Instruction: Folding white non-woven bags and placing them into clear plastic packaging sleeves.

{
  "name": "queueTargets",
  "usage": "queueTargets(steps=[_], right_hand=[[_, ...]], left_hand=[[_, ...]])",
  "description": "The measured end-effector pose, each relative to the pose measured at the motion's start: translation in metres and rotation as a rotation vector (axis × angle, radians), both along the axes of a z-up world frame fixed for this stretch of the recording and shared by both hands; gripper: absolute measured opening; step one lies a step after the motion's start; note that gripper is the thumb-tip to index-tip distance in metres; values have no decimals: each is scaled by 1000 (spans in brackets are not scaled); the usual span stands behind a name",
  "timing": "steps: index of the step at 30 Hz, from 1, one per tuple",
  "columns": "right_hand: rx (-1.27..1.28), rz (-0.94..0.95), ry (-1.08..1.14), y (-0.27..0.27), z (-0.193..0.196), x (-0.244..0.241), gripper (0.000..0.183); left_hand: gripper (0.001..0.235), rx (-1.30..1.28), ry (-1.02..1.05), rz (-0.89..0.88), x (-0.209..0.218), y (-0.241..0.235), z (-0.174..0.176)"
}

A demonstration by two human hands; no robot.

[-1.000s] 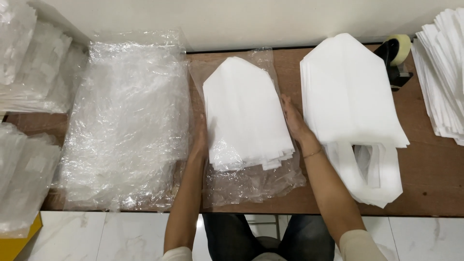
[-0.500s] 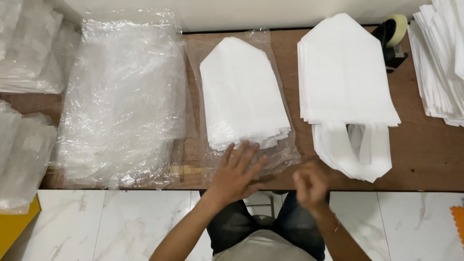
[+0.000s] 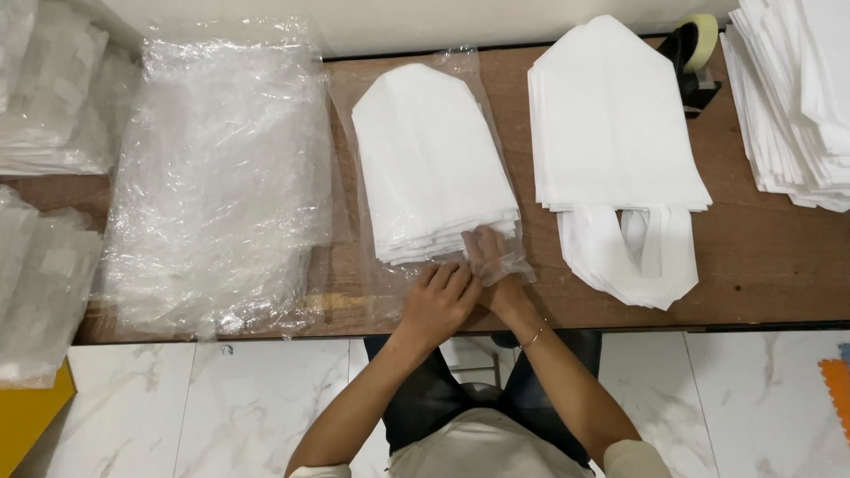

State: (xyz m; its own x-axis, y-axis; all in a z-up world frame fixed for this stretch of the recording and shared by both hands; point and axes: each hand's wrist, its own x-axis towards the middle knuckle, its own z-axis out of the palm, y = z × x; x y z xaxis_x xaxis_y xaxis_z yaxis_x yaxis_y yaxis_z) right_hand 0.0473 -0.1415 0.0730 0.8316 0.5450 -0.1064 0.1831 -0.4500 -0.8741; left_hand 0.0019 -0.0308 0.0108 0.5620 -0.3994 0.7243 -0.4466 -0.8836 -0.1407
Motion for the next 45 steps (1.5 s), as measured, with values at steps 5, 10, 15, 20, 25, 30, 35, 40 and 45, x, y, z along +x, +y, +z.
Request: queueTargets(steps=[5,10,15,20,25,30,35,40,45], right_hand=[[-206,-30,-273,-11,-93,13,49],[-214,114,-229,-12,-95,-1,42],[-210,262,-206,-10,-89,0,35],[-203,404,-166,-10,-77,-8,30],[-209,532,-137,-17,-59,-11,27],[-206,619,-109,-29,-35,-13,28],[71,356,118,-115,2,31,30],[-33,-523,-125,-190,-40,124,32],[-372,-725,29,-215,-21,139,83]], left_hand=[[5,6,34,-20,-2,5,14],[6,-9,66,-43,-2,-3,-7],[7,2,111,-39,-8,-1,5],[8,-13,111,-41,-6,0,-21],[8,-33,119,-41,-9,0,-6],[23,-359,544,-284,-11,3,25],[35,-788,935,-538,37,-26,67],[47,-1196,1280,-580,142,-77,32],[64,-1187,1327,15,200,-113,-21]])
